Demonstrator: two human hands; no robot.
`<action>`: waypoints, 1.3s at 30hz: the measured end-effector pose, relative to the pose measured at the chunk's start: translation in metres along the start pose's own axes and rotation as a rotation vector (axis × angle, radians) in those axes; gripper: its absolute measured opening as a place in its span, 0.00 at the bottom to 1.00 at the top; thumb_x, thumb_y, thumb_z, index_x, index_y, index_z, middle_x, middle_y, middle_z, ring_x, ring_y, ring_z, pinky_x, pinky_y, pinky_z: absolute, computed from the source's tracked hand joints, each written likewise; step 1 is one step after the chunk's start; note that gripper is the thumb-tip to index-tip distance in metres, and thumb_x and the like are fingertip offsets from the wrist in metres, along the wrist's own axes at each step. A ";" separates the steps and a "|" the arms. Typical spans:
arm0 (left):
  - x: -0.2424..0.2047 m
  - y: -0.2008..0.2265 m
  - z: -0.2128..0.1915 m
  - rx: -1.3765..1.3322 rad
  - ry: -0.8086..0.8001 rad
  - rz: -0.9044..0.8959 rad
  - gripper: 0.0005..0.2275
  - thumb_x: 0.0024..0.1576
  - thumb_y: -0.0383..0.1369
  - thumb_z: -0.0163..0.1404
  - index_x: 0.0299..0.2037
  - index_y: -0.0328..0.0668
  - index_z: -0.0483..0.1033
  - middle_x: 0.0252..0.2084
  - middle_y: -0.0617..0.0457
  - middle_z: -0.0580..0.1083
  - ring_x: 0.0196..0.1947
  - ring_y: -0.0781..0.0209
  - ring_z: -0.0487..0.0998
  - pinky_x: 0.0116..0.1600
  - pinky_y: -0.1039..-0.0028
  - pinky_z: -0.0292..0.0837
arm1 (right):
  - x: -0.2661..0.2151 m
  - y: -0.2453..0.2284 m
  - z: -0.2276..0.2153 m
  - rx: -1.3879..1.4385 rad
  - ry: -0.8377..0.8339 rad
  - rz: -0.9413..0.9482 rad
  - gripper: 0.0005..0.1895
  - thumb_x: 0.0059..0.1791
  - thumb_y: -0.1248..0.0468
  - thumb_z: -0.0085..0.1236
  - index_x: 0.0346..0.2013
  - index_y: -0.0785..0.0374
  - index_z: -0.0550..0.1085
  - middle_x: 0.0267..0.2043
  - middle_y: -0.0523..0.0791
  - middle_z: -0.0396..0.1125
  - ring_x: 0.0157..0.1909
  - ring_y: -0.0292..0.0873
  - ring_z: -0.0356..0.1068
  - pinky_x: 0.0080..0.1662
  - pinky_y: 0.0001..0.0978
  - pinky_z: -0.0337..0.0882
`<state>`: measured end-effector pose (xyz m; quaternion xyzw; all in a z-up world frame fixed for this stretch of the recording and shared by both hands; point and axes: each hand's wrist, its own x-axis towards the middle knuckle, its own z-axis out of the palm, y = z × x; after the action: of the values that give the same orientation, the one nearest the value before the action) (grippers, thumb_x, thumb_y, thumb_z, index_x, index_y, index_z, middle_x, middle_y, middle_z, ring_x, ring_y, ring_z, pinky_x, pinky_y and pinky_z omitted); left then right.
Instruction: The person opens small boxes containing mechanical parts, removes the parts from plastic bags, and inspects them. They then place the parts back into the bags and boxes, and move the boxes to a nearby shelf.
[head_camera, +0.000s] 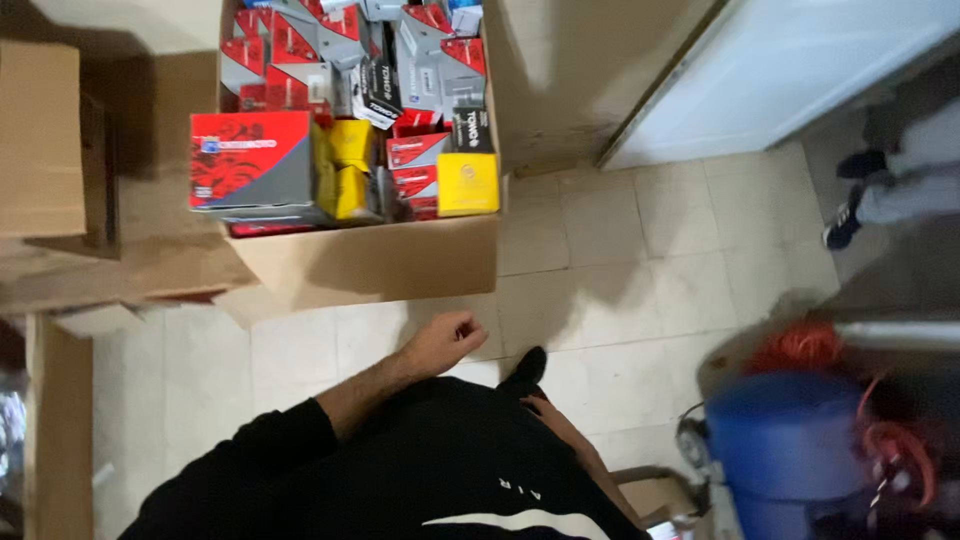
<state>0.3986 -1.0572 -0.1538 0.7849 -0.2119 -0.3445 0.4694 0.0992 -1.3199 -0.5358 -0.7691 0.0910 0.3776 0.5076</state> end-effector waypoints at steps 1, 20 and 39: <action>0.016 0.012 0.007 -0.012 0.025 -0.009 0.11 0.61 0.36 0.53 0.36 0.34 0.76 0.30 0.42 0.74 0.32 0.52 0.74 0.39 0.65 0.72 | -0.010 0.009 -0.027 -0.020 -0.021 -0.003 0.35 0.58 0.38 0.47 0.74 0.49 0.58 0.76 0.55 0.51 0.77 0.61 0.48 0.74 0.56 0.50; 0.141 0.213 -0.103 0.466 1.097 0.134 0.15 0.52 0.41 0.62 0.43 0.49 0.72 0.52 0.46 0.70 0.51 0.39 0.72 0.52 0.48 0.67 | 0.023 -0.290 -0.428 -0.431 -0.167 -0.039 0.21 0.55 0.49 0.49 0.46 0.63 0.78 0.45 0.58 0.75 0.52 0.65 0.73 0.55 0.56 0.70; 0.182 0.220 -0.180 0.457 1.204 -0.502 0.21 0.53 0.34 0.61 0.54 0.39 0.68 0.52 0.45 0.66 0.45 0.41 0.77 0.46 0.56 0.75 | 0.087 -0.760 -0.491 -0.504 -0.549 -1.138 0.09 0.50 0.63 0.61 0.26 0.59 0.73 0.20 0.49 0.67 0.22 0.53 0.71 0.26 0.37 0.71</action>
<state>0.6518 -1.1733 0.0358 0.9441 0.2064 0.1061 0.2343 0.7971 -1.3599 0.0443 -0.6685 -0.5506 0.2430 0.4370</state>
